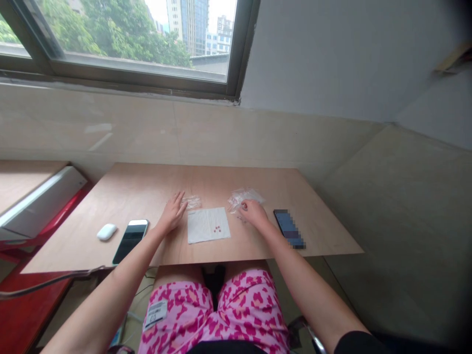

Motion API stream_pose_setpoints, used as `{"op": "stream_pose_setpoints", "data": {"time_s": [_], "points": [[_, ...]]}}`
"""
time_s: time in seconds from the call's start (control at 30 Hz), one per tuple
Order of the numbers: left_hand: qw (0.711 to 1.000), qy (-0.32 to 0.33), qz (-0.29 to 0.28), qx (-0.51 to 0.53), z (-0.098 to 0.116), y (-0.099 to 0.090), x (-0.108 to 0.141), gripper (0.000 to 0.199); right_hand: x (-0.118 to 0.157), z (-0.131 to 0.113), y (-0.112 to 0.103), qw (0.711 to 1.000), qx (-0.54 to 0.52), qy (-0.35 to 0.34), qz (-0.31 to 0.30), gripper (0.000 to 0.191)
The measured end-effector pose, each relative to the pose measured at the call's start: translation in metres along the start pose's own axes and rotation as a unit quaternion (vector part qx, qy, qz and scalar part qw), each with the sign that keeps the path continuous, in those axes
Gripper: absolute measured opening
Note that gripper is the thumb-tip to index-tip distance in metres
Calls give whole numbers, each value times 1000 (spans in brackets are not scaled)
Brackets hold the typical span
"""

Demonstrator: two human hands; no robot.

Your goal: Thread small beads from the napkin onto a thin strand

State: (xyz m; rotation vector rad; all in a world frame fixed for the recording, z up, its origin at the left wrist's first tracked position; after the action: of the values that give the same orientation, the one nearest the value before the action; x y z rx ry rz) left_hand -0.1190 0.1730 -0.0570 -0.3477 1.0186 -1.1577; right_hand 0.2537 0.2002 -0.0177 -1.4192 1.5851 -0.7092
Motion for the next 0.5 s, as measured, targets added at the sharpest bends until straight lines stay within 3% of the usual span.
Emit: {"op": "stream_pose_setpoints", "data": {"time_s": [0.1,0.27,0.4,0.5], "points": [[997,-9,37,61,50,-7,9,57,13,5,-2,1000,13,-2,1,22],[991,27,-8,132,135,-27,52,49,19,1,5,999,17,19,23,37],[979,-19,-43,197,163,-36,95,37,22,4,-1,999,-1,42,26,42],[963,-79,-72,249,169,-34,123,31,26,8,-10,997,-32,64,27,28]]}}
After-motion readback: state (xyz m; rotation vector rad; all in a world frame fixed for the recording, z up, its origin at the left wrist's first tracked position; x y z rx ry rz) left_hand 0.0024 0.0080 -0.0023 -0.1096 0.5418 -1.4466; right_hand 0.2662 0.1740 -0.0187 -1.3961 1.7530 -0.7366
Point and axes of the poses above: each hand's wrist, its own x-axis away from the middle knuckle, its own y-axis out of the palm, z = x × y, the point moved 1 cm from there along -x, towards the middle knuckle, and after that the axes turned 13 degrees about z, right-handed, at the moved point
